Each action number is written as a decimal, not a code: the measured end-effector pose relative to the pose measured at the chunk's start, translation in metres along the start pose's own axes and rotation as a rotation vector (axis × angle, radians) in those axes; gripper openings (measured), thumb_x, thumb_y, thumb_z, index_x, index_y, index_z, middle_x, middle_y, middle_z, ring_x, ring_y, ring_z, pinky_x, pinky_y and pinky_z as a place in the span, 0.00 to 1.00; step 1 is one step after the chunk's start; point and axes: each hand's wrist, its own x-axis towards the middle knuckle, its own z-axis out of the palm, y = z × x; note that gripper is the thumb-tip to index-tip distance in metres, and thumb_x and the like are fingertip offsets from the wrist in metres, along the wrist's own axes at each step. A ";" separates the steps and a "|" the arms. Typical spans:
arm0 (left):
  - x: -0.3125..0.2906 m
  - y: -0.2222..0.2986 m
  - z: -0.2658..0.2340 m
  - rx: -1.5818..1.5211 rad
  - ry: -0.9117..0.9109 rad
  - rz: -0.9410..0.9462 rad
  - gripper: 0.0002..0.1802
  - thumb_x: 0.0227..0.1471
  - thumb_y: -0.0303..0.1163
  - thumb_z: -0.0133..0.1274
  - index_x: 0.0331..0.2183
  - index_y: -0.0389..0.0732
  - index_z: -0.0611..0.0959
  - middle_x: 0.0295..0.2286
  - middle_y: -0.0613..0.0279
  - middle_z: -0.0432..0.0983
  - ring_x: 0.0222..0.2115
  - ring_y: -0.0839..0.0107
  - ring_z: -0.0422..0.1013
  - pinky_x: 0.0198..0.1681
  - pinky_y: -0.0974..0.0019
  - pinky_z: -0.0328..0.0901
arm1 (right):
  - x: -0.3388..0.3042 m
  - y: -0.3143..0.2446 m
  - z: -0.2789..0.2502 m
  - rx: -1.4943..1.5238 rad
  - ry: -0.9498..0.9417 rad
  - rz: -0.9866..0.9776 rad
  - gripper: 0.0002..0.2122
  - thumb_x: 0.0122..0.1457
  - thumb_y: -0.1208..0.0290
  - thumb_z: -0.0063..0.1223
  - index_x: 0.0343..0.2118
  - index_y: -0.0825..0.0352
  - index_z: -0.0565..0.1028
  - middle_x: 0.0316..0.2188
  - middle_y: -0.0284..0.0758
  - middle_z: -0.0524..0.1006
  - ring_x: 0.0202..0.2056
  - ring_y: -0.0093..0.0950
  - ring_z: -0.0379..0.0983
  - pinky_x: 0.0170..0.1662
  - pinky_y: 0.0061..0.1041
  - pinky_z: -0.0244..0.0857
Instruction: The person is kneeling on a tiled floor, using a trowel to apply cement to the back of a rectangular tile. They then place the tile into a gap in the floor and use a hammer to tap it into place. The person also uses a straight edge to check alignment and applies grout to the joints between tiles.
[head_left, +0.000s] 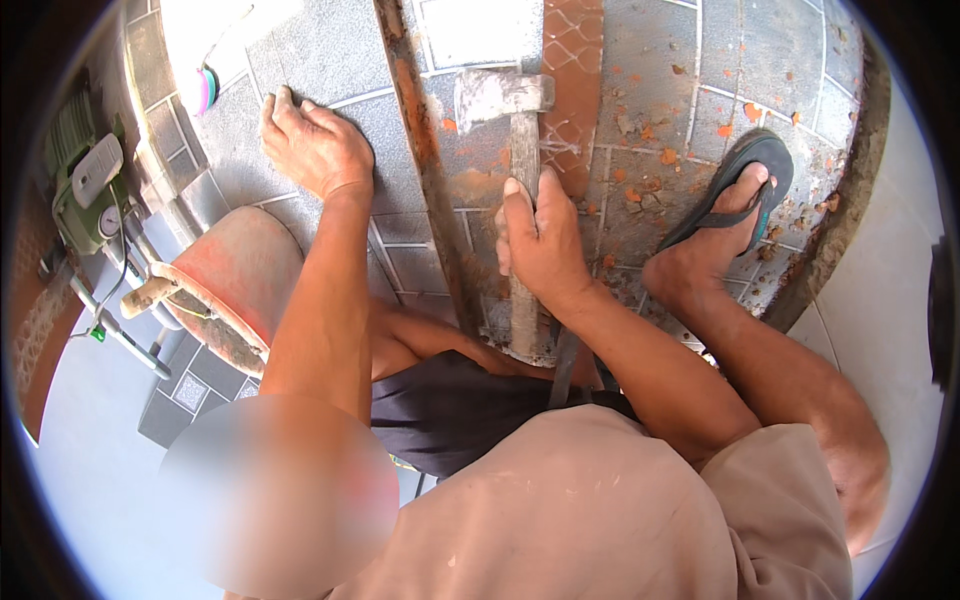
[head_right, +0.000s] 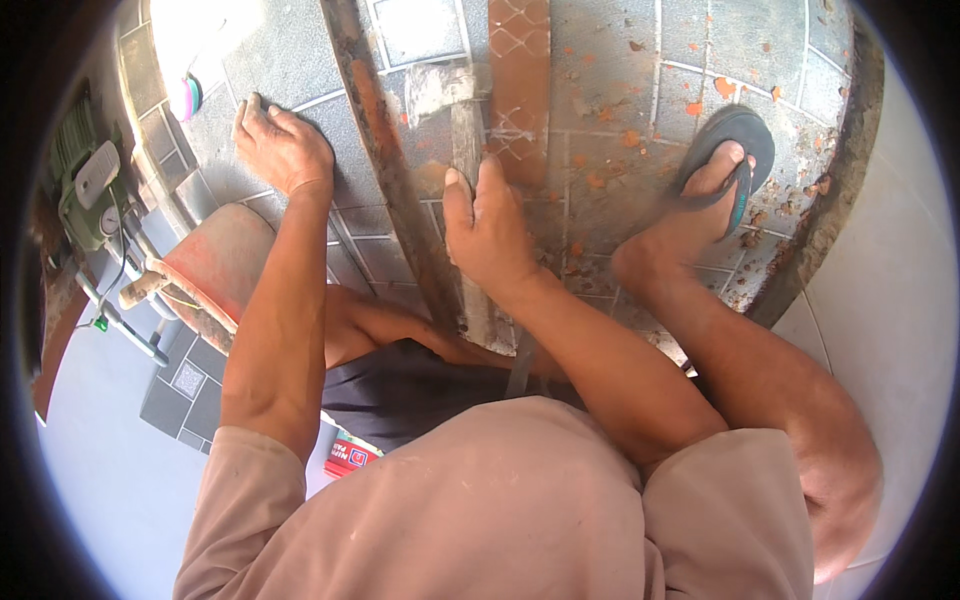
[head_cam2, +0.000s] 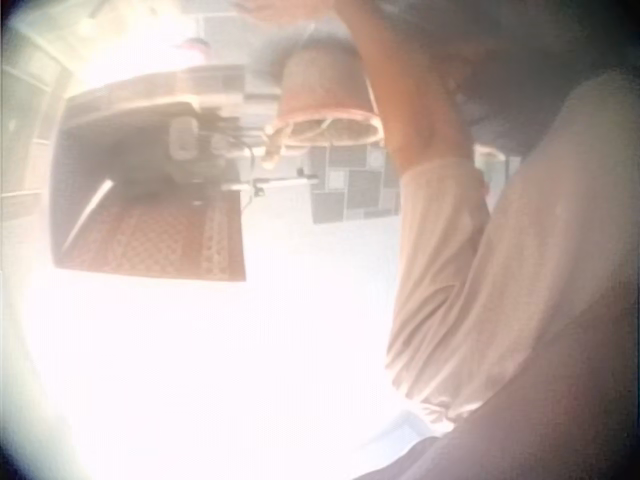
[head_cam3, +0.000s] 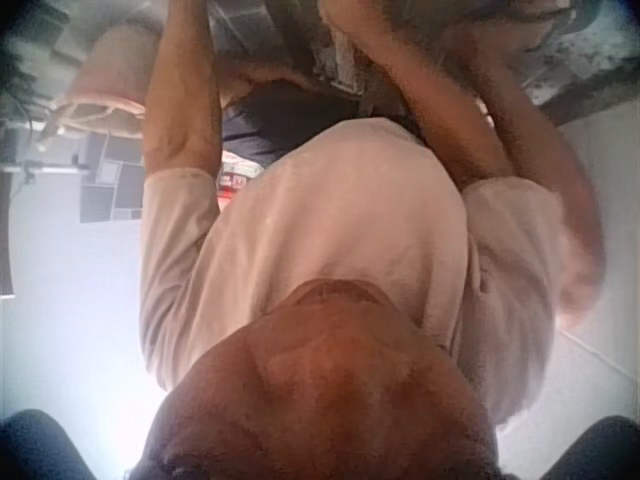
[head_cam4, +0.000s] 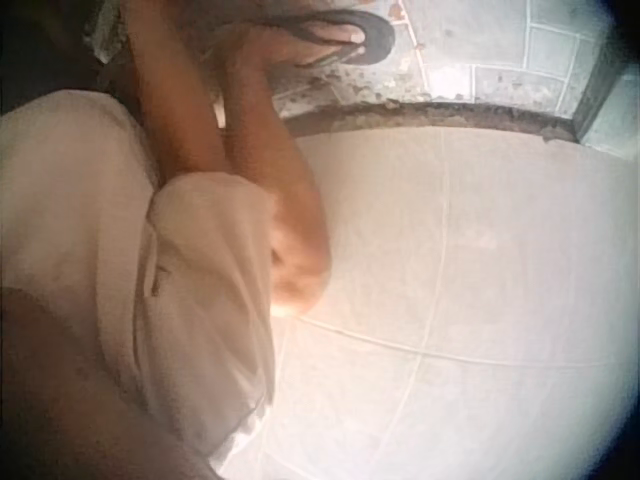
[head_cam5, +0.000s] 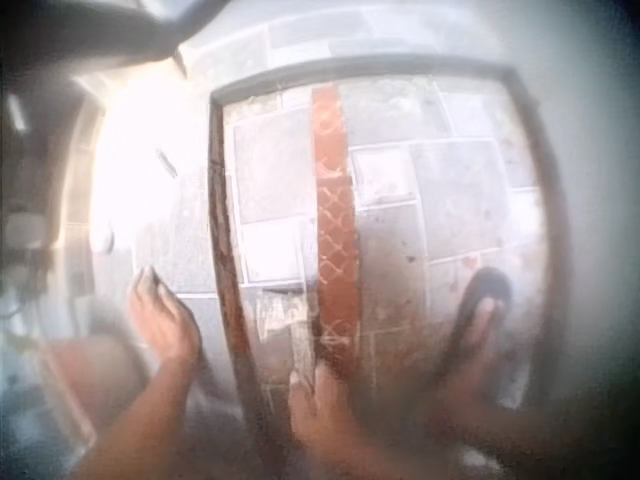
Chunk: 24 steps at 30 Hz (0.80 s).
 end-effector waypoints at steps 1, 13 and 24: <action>-0.001 -0.002 0.000 -0.002 0.000 -0.003 0.22 0.65 0.34 0.47 0.56 0.36 0.79 0.57 0.45 0.70 0.59 0.47 0.65 0.64 0.48 0.58 | 0.000 -0.001 0.000 -0.021 -0.008 -0.009 0.13 0.68 0.67 0.51 0.35 0.75 0.67 0.25 0.60 0.76 0.30 0.60 0.76 0.35 0.53 0.67; -0.005 -0.005 -0.002 -0.007 0.015 -0.014 0.21 0.64 0.34 0.48 0.56 0.37 0.79 0.57 0.46 0.70 0.59 0.48 0.65 0.65 0.48 0.57 | 0.028 -0.029 -0.002 -0.208 0.006 -0.171 0.14 0.66 0.67 0.53 0.36 0.76 0.68 0.31 0.64 0.76 0.35 0.65 0.74 0.42 0.56 0.67; 0.001 0.002 0.001 0.000 0.016 -0.012 0.21 0.65 0.34 0.48 0.56 0.37 0.79 0.57 0.46 0.70 0.60 0.48 0.64 0.65 0.47 0.57 | 0.034 -0.013 0.011 -0.148 0.109 -0.264 0.12 0.66 0.69 0.53 0.34 0.74 0.67 0.23 0.56 0.75 0.27 0.56 0.75 0.31 0.50 0.67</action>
